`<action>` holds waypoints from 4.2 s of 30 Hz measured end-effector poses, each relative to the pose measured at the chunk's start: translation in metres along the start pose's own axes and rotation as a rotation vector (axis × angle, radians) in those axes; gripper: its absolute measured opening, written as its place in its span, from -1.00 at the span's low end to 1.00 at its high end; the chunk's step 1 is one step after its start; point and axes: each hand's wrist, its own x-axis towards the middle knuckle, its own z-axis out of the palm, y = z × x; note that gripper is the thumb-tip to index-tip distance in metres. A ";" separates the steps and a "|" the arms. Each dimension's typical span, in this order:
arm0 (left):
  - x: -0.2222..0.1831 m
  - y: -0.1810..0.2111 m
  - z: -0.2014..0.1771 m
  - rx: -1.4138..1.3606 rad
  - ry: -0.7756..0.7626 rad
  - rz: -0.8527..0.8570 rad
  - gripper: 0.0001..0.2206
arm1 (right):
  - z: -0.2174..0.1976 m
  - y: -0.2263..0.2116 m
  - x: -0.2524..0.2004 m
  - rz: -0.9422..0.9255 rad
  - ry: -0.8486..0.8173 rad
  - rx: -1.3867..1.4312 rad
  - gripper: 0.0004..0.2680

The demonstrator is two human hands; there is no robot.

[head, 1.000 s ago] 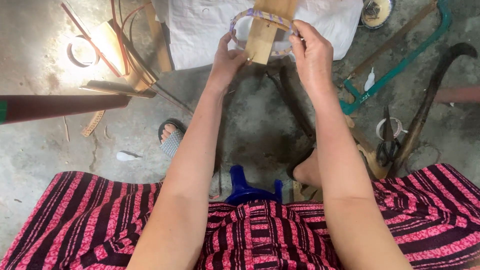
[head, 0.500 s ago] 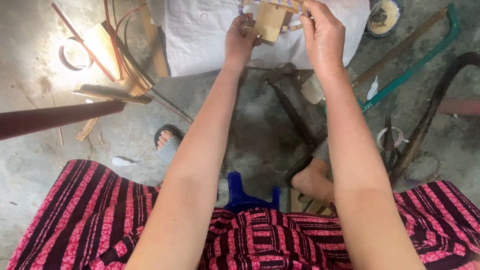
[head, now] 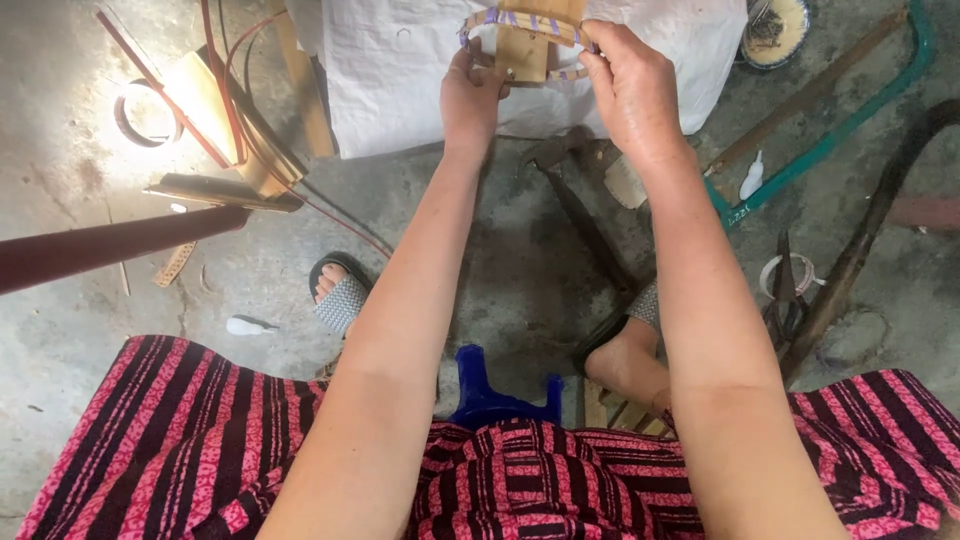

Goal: Assembling an instrument body by nailing a decorative strip onto a wooden component using a hammer.

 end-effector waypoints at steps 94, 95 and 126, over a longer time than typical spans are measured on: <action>-0.018 -0.001 -0.003 -0.402 0.022 0.054 -0.70 | 0.005 -0.043 0.008 -0.012 0.199 0.207 -0.88; -0.007 -0.005 0.003 -0.415 0.038 0.042 -0.67 | 0.006 -0.039 0.011 -0.026 0.201 0.132 -0.85; -0.001 0.024 -0.017 0.399 -0.106 -0.035 -0.67 | 0.095 -0.008 0.013 -0.015 -0.077 -0.233 -0.72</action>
